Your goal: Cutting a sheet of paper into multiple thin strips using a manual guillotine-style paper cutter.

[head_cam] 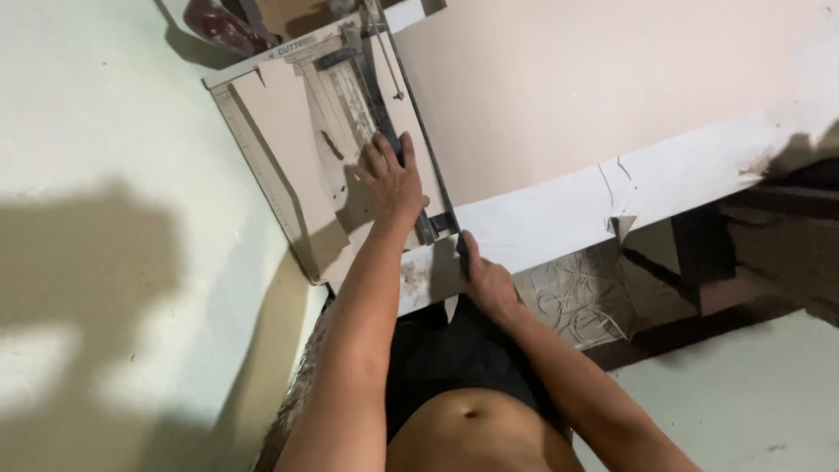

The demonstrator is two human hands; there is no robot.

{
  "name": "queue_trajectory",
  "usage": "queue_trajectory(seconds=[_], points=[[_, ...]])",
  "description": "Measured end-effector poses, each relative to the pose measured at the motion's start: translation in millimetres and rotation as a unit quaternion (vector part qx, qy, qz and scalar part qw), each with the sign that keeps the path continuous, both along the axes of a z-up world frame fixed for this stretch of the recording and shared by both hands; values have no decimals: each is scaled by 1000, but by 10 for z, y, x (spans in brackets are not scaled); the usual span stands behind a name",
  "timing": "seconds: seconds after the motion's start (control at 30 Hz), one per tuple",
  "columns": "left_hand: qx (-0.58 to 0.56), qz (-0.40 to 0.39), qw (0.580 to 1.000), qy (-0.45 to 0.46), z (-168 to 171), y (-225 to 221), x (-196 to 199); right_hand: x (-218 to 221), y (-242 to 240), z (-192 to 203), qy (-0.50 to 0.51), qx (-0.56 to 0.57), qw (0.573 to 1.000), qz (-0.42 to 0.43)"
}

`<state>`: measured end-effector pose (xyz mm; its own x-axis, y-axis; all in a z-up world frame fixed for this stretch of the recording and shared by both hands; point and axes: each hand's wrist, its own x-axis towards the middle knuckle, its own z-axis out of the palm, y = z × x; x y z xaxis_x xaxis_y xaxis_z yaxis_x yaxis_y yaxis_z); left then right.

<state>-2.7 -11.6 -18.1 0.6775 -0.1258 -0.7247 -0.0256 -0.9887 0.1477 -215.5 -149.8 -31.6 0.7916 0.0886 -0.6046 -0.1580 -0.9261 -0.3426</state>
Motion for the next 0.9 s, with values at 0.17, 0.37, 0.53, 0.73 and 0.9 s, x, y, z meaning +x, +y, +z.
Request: queue_trajectory(seconds=[0.17,0.37,0.53,0.73,0.9], points=[[-7,-145,985,-95,340,-2,-47,520,-169,1666,119,201,950,-206],[-147,-321,928,-118,-840,186,-701,701,-634,744,118,294,849,-422],[-36,-443,889,-115,-341,821,-581,857,-965,-392,62,408,628,-660],[135,-545,827,-40,-275,1206,-499,575,-1099,-264,18,483,550,-682],[170,-508,844,10,42,1305,-467,458,-809,-449,55,407,661,-628]])
